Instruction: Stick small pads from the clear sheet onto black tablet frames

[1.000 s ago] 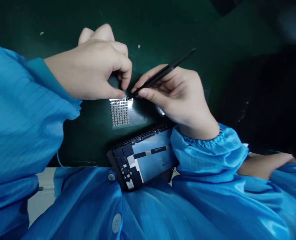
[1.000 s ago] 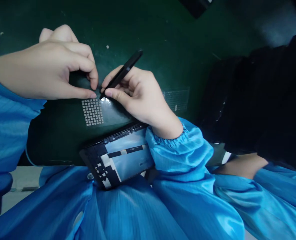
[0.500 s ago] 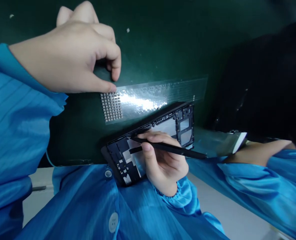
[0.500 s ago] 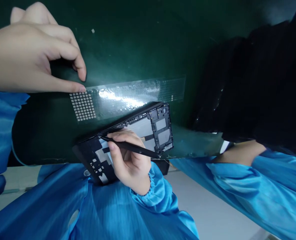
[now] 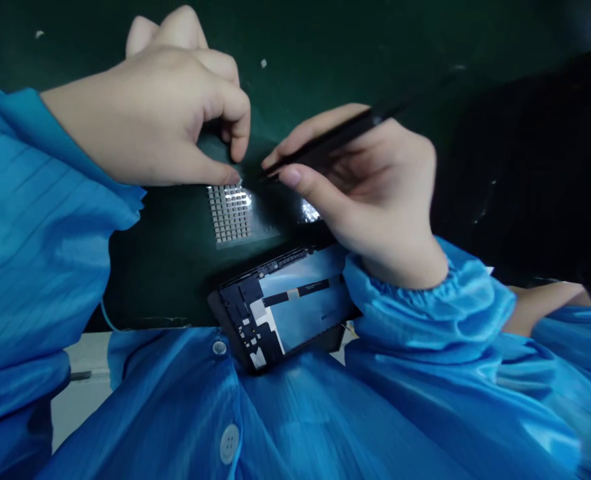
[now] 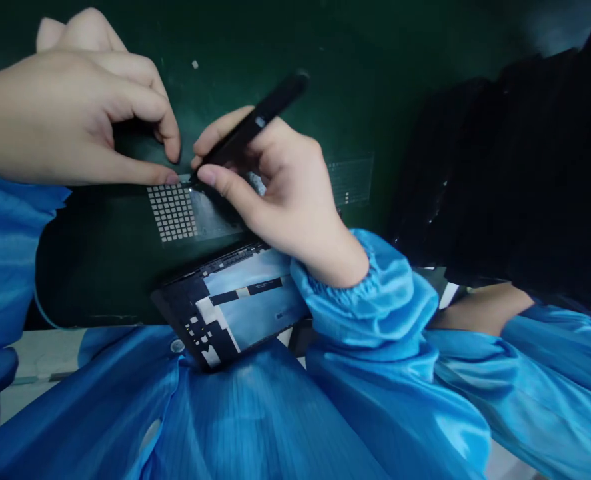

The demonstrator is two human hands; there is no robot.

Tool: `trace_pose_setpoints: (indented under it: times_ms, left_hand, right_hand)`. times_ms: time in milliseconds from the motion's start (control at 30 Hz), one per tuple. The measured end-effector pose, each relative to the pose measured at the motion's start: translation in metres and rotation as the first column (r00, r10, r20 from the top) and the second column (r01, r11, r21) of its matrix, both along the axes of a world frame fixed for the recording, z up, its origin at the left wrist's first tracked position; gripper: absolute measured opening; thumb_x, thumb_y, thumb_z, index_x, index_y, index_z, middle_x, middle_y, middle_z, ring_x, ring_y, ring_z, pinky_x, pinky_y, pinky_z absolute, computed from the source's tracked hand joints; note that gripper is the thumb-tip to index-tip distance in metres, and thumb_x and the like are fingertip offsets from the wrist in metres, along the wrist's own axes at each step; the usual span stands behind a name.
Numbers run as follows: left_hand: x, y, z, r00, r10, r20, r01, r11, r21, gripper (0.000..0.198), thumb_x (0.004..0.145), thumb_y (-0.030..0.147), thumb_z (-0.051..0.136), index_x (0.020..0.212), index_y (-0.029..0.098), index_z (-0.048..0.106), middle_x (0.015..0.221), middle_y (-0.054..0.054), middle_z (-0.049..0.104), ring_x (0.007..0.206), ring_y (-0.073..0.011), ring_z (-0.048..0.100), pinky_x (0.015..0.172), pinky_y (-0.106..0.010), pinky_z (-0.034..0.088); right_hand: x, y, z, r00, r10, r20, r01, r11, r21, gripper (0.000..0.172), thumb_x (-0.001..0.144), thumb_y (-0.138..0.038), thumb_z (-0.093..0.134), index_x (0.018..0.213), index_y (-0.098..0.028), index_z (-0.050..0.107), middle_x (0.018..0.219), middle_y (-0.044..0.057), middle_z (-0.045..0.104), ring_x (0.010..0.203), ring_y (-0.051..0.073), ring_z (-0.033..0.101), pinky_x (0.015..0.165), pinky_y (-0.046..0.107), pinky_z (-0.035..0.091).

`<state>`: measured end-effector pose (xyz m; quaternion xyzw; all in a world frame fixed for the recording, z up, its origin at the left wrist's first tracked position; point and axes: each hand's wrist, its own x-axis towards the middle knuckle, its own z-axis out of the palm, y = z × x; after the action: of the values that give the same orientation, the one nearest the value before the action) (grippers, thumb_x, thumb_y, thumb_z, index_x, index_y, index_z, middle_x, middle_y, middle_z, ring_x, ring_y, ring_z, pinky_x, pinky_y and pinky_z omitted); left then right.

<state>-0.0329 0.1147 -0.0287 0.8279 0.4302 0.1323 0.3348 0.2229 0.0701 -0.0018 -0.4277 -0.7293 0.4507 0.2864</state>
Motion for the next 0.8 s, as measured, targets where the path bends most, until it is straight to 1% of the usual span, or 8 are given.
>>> trace_pose_setpoints:
  times_ms: [100, 267, 467, 567, 633, 700, 767, 800]
  left_hand:
    - [0.001, 0.000, 0.000, 1.000, -0.008, 0.004, 0.008, 1.000, -0.025, 0.103, 0.078, 0.109, 0.035, 0.088, 0.016, 0.078, 0.100, -0.010, 0.063, 0.146, -0.0441, 0.042, 0.128, -0.072, 0.018]
    - [0.002, -0.001, 0.000, 1.000, -0.017, -0.021, 0.018, 1.000, 0.014, 0.097, 0.085, 0.099, 0.031, 0.091, 0.016, 0.080, 0.103, -0.010, 0.066, 0.147, -0.0467, 0.044, 0.123, -0.075, 0.020]
    - [0.002, -0.001, 0.002, 0.999, -0.005, -0.043, 0.004, 1.000, -0.015, 0.097, 0.083, 0.099, 0.030, 0.090, 0.015, 0.077, 0.109, -0.011, 0.067, 0.150, -0.0472, 0.040, 0.121, -0.073, 0.017]
    - [0.003, -0.002, 0.003, 0.998, 0.001, -0.055, -0.002, 1.000, -0.022, 0.089, 0.086, 0.095, 0.034, 0.092, 0.016, 0.076, 0.112, -0.012, 0.066, 0.152, -0.0453, 0.038, 0.125, -0.070, 0.015]
    - [0.003, -0.002, 0.004, 0.998, 0.014, -0.061, -0.016, 1.000, -0.027, 0.089, 0.086, 0.095, 0.036, 0.092, 0.017, 0.077, 0.112, -0.012, 0.066, 0.151, -0.0436, 0.039, 0.126, -0.068, 0.016]
    - [0.002, -0.002, 0.003, 0.998, 0.018, -0.064, -0.020, 0.999, -0.029, 0.096, 0.084, 0.101, 0.033, 0.092, 0.016, 0.078, 0.113, -0.013, 0.067, 0.149, -0.0426, 0.039, 0.125, -0.066, 0.017]
    - [0.001, -0.002, 0.002, 0.999, 0.010, -0.053, -0.010, 1.000, -0.011, 0.104, 0.081, 0.107, 0.029, 0.092, 0.016, 0.078, 0.112, -0.012, 0.067, 0.146, -0.0414, 0.041, 0.125, -0.065, 0.017]
    - [0.001, -0.002, 0.001, 0.999, 0.002, -0.051, -0.002, 1.000, -0.008, 0.105, 0.082, 0.107, 0.027, 0.093, 0.016, 0.078, 0.112, -0.011, 0.067, 0.145, -0.0399, 0.042, 0.125, -0.064, 0.017]
  right_hand:
    - [-0.005, 0.025, -0.012, 0.996, 0.081, 0.021, -0.079, 0.994, -0.081, 0.033, 0.094, -0.058, 0.086, 0.105, -0.028, 0.079, 0.110, 0.003, 0.085, 0.104, 0.025, 0.082, 0.101, 0.042, 0.071]
    - [-0.006, 0.022, -0.018, 0.994, 0.104, 0.020, -0.102, 0.992, -0.080, 0.043, 0.086, -0.066, 0.089, 0.103, -0.027, 0.080, 0.107, 0.003, 0.085, 0.099, 0.025, 0.082, 0.094, 0.039, 0.072]
    - [-0.008, 0.028, -0.012, 0.985, 0.150, 0.082, -0.144, 0.987, -0.075, 0.036, 0.089, -0.059, 0.091, 0.104, -0.028, 0.081, 0.111, 0.003, 0.084, 0.103, 0.024, 0.081, 0.102, 0.040, 0.070]
    - [-0.006, 0.029, -0.012, 0.987, 0.158, 0.039, -0.154, 0.984, -0.090, 0.033, 0.087, -0.053, 0.095, 0.101, -0.027, 0.080, 0.106, 0.003, 0.084, 0.099, 0.022, 0.081, 0.095, 0.036, 0.070]
    - [-0.003, 0.014, -0.011, 0.995, 0.061, -0.077, -0.068, 0.994, -0.091, 0.029, 0.088, -0.046, 0.096, 0.102, -0.026, 0.080, 0.101, 0.003, 0.083, 0.092, 0.021, 0.081, 0.086, 0.033, 0.069]
    - [0.001, -0.018, -0.008, 0.978, -0.139, -0.153, 0.128, 0.988, -0.080, 0.018, 0.095, -0.035, 0.090, 0.107, -0.026, 0.079, 0.099, 0.003, 0.081, 0.090, 0.020, 0.080, 0.085, 0.034, 0.069]
    - [0.005, -0.060, -0.007, 0.919, -0.364, -0.154, 0.358, 0.931, -0.063, 0.009, 0.101, -0.026, 0.081, 0.110, -0.028, 0.079, 0.100, 0.003, 0.079, 0.093, 0.020, 0.080, 0.088, 0.036, 0.069]
    - [0.006, -0.081, -0.008, 0.880, -0.447, -0.160, 0.444, 0.894, -0.056, 0.011, 0.102, -0.023, 0.079, 0.111, -0.028, 0.078, 0.101, 0.003, 0.078, 0.094, 0.020, 0.080, 0.088, 0.037, 0.069]
